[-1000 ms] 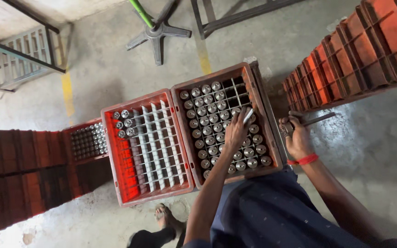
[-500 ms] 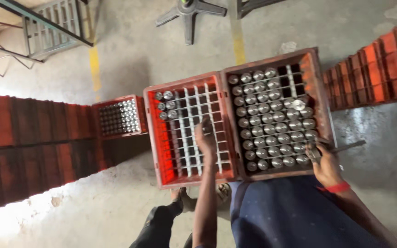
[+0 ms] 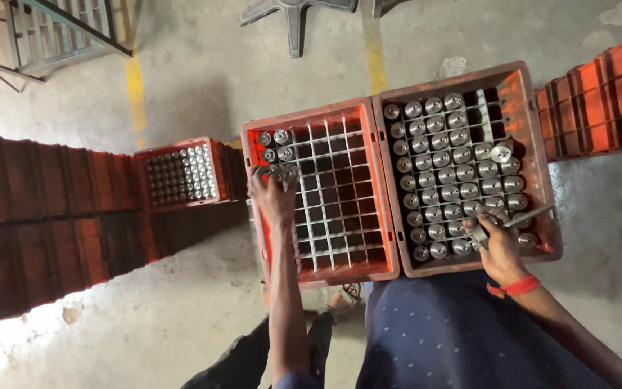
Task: The person transfers small metal caps from one red crate to another using a metal rod. They repeatedly pick up caps and place them into the receiving crate, then move the crates to a metal table.
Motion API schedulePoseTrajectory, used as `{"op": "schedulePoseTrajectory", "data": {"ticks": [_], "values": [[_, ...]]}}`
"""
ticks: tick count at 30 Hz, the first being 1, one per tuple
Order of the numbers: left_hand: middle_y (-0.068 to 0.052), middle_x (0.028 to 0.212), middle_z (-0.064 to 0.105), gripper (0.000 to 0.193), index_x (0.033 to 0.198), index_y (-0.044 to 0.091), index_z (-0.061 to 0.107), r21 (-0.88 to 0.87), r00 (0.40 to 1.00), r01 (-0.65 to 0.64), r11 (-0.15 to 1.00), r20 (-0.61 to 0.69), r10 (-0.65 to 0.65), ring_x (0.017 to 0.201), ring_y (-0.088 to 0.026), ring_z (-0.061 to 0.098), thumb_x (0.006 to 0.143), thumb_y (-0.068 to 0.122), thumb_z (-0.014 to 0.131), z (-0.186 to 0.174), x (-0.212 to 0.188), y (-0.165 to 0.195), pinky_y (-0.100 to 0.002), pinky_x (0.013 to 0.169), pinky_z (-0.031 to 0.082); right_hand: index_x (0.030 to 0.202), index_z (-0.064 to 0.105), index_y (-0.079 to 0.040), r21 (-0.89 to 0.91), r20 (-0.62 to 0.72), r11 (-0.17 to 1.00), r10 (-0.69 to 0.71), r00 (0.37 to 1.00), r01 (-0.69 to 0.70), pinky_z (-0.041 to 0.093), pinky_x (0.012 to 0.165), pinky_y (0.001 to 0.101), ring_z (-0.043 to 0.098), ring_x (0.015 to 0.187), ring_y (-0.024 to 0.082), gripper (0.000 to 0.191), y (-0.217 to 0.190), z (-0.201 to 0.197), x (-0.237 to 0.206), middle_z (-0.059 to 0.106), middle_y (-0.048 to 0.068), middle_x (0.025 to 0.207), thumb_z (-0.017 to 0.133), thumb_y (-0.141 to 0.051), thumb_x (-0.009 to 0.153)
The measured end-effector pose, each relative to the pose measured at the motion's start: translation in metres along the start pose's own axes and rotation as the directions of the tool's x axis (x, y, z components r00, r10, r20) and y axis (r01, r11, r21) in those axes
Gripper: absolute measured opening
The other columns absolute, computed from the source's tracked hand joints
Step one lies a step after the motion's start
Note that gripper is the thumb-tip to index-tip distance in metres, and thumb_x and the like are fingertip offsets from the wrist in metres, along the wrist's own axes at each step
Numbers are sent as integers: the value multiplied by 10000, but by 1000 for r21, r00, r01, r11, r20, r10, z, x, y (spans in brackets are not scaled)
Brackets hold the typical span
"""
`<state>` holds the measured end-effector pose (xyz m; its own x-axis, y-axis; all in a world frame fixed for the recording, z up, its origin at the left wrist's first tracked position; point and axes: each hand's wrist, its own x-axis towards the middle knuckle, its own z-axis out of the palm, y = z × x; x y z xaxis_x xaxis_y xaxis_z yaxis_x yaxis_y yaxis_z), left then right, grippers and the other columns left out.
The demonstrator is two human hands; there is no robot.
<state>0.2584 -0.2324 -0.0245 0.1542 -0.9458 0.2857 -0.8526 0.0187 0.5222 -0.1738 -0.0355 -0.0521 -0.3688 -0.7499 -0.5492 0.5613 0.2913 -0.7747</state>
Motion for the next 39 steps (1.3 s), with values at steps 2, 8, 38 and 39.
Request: {"op": "schedulePoseTrajectory", "data": {"ticks": [2, 8, 38, 39], "values": [[-150, 1313, 575, 443, 1126, 114, 719, -227, 973, -165, 960, -194, 121, 1337, -360, 487, 807, 401, 827, -25, -18, 6, -481, 1072, 486, 1138, 638, -84, -15, -13, 1000, 16, 1000, -16, 582, 775, 344, 708, 864, 196, 106, 2, -7, -7, 678, 68, 943, 610, -73, 1036], [-88, 947, 665, 437, 1048, 103, 603, -761, 916, 356, -543, 400, 39, 801, -205, 638, 958, 504, 751, 31, -104, 88, -359, 718, 549, 1121, 638, -85, -9, -12, 998, 66, 998, -66, 578, 751, 337, 702, 842, 187, 154, 20, 4, -2, 698, 44, 1036, 613, -43, 976], [-218, 904, 757, 413, 1123, 57, 739, -263, 677, 311, 913, 736, -18, 849, -405, 743, 805, 315, 799, 103, -214, 281, -496, 734, 577, 1064, 700, -16, -301, 439, 931, -59, 897, 208, 531, 743, 288, 663, 835, 144, 133, -29, -11, 42, 672, 50, 911, 620, -100, 998], [-226, 924, 757, 450, 1148, 41, 716, -338, 679, 295, 894, 732, 53, 858, -391, 750, 800, 310, 810, 106, -211, 280, -490, 745, 582, 1088, 696, -34, -348, 464, 888, -115, 878, 300, 545, 775, 291, 676, 881, 146, 171, -31, -18, 54, 671, 36, 979, 608, -94, 954]]}}
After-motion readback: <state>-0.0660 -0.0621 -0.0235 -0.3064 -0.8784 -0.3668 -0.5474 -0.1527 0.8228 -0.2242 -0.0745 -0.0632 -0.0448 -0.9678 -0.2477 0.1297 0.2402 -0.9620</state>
